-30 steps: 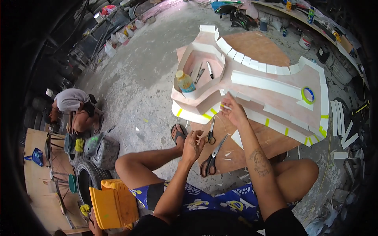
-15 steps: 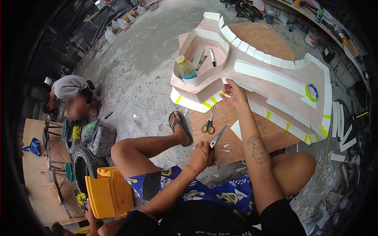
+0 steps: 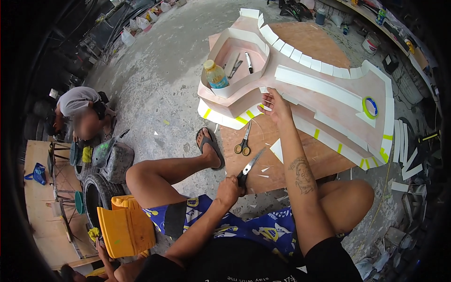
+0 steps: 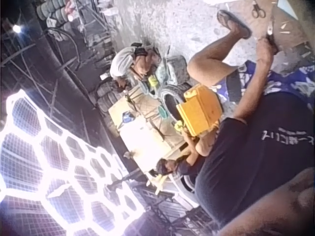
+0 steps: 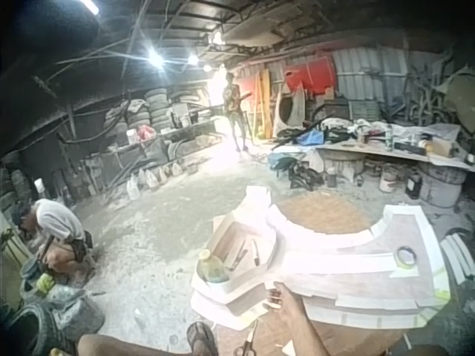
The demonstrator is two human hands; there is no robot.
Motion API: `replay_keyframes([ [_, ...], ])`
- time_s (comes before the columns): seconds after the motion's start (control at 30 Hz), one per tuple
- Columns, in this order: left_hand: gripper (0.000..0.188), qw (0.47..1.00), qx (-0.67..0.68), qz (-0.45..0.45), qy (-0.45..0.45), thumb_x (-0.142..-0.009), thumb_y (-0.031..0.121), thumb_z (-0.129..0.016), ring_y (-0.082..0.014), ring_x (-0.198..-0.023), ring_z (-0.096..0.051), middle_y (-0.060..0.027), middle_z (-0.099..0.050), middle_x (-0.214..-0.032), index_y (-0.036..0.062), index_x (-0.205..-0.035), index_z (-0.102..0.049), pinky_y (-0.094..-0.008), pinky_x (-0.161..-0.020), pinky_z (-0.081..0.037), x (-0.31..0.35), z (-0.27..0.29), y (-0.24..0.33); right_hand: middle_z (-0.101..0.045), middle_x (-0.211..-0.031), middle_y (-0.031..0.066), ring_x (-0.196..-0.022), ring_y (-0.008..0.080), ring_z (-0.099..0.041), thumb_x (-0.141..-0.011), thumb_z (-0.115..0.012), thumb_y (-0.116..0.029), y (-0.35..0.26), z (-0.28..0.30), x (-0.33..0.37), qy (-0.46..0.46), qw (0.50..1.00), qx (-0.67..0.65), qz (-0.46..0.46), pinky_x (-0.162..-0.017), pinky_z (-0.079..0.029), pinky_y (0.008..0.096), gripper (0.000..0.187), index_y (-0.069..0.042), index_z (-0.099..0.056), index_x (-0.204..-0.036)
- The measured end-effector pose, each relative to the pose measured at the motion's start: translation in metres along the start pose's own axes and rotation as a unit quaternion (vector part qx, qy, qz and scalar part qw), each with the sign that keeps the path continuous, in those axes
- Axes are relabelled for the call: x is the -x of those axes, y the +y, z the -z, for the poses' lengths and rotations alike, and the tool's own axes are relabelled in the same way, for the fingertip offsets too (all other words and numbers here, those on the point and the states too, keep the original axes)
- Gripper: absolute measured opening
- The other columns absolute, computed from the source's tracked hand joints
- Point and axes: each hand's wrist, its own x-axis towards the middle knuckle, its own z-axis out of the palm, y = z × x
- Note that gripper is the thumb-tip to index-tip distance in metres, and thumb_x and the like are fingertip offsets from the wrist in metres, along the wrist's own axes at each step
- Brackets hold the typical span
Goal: Assembling and taping together white foam components to build a larger curved structure.
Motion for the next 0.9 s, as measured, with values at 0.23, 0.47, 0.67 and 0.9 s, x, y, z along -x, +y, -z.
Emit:
replay_keyframes([
  [0.23,0.021,0.959,0.246,0.080,-0.111,-0.079,0.007,-0.067,-0.0247,-0.074,-0.069,-0.0179,-0.066,-0.071,-0.0052,-0.090,-0.053,-0.0331,-0.064,-0.054,0.024,0.030,0.001,-0.057,-0.086,0.0046,-0.078,0.0149,-0.054,-0.082,-0.071,-0.027,0.001,0.005,-0.001,0.014,1.000,0.012,0.003,-0.072,-0.056,0.0400,0.027,-0.005,-0.061,-0.093],
  [0.47,0.024,0.877,0.457,-0.076,-0.129,-0.085,0.006,-0.067,-0.0176,-0.087,-0.067,-0.0134,-0.068,-0.093,-0.0008,-0.100,-0.049,-0.0294,-0.075,-0.053,0.008,0.075,0.009,-0.057,-0.086,0.0038,-0.078,0.0144,-0.055,-0.083,-0.071,-0.024,-0.001,0.004,0.003,0.005,1.000,0.023,0.010,-0.073,-0.057,0.0410,0.024,-0.007,-0.061,-0.096],
  [0.67,0.048,0.832,0.472,-0.030,-0.291,-0.088,0.028,-0.065,-0.0272,-0.091,-0.070,-0.0209,-0.067,-0.103,-0.0061,-0.117,-0.046,-0.0330,-0.082,-0.056,-0.033,0.130,0.050,-0.058,-0.083,0.0029,-0.074,0.0137,-0.055,-0.080,-0.073,-0.025,0.000,0.006,0.004,0.016,0.999,0.043,0.026,-0.066,-0.056,0.0351,0.024,-0.008,-0.063,-0.092],
  [0.9,0.049,0.815,0.480,0.031,-0.324,-0.090,0.035,-0.065,-0.0262,-0.081,-0.070,-0.0230,-0.068,-0.095,-0.0089,-0.109,-0.052,-0.0309,-0.070,-0.058,-0.057,0.151,0.067,-0.059,-0.082,0.0028,-0.074,0.0133,-0.056,-0.079,-0.074,-0.027,0.001,0.008,0.004,0.023,0.998,0.056,0.035,-0.064,-0.056,0.0337,0.025,-0.008,-0.063,-0.092],
])
